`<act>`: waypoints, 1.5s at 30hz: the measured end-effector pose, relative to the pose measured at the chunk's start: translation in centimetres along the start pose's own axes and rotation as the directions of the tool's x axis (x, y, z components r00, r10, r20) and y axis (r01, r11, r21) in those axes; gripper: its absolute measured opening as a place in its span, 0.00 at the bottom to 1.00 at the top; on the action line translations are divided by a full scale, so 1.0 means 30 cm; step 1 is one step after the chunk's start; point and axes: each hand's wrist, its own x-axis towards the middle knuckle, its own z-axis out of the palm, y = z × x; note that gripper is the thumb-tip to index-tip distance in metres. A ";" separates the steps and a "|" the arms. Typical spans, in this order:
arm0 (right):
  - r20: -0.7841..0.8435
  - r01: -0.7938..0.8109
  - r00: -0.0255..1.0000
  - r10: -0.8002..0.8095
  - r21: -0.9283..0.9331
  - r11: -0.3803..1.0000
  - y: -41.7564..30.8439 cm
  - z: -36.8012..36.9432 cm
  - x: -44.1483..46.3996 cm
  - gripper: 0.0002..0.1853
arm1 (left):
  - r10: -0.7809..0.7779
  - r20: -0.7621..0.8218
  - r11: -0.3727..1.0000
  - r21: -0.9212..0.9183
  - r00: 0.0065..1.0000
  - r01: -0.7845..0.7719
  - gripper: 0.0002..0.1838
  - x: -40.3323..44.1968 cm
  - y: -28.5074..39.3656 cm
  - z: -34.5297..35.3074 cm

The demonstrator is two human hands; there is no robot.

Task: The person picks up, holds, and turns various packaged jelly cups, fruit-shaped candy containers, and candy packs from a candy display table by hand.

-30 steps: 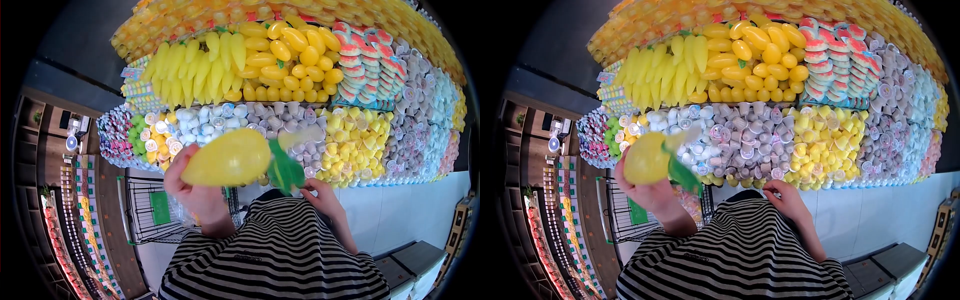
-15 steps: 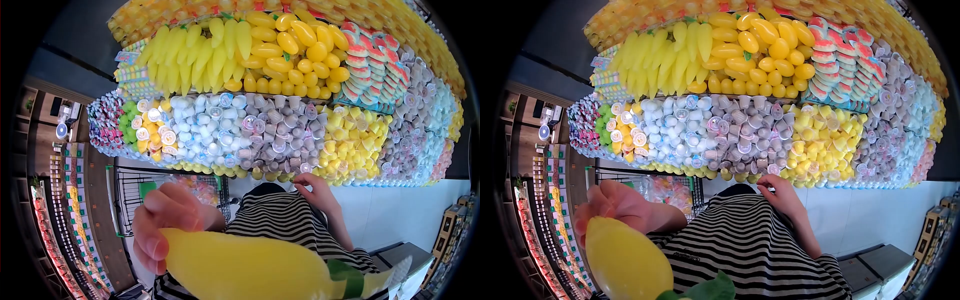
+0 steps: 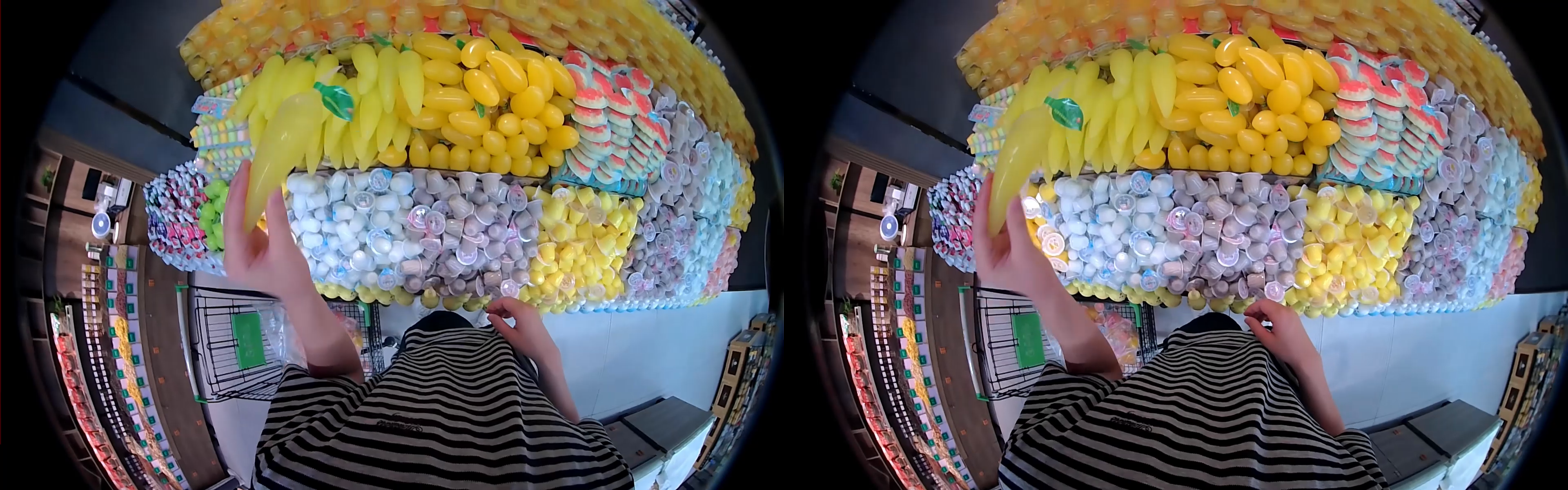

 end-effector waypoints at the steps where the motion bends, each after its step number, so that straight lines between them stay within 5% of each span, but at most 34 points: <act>1: -0.008 0.000 1.000 0.000 0.003 1.000 0.003 0.004 0.000 0.09 | 0.036 0.034 0.997 0.066 0.999 -0.039 0.23 0.030 -0.056 0.014; 5: -0.089 0.057 0.994 -0.055 0.022 0.998 0.019 0.037 -0.005 0.08 | 0.144 0.183 0.921 0.335 0.972 -0.200 0.18 0.127 -0.214 0.095; 15: -0.233 0.023 0.972 -0.007 0.065 0.998 0.050 0.072 -0.042 0.09 | 0.250 0.449 0.837 0.345 0.858 -0.425 0.15 0.252 -0.389 0.294; 24: -0.274 0.017 0.962 -0.001 0.058 0.998 0.067 0.065 -0.059 0.09 | 0.224 0.432 0.753 0.493 0.874 -0.437 0.17 0.216 -0.467 0.364; 39: -0.243 0.026 0.970 -0.024 0.006 1.000 0.057 0.041 -0.058 0.09 | 0.134 0.472 0.783 0.489 0.872 -0.385 0.19 0.181 -0.539 0.424; 45: -0.243 0.030 0.970 -0.026 0.015 0.999 0.059 0.037 -0.063 0.08 | 0.257 0.499 0.746 0.442 0.828 -0.498 0.16 0.168 -0.497 0.394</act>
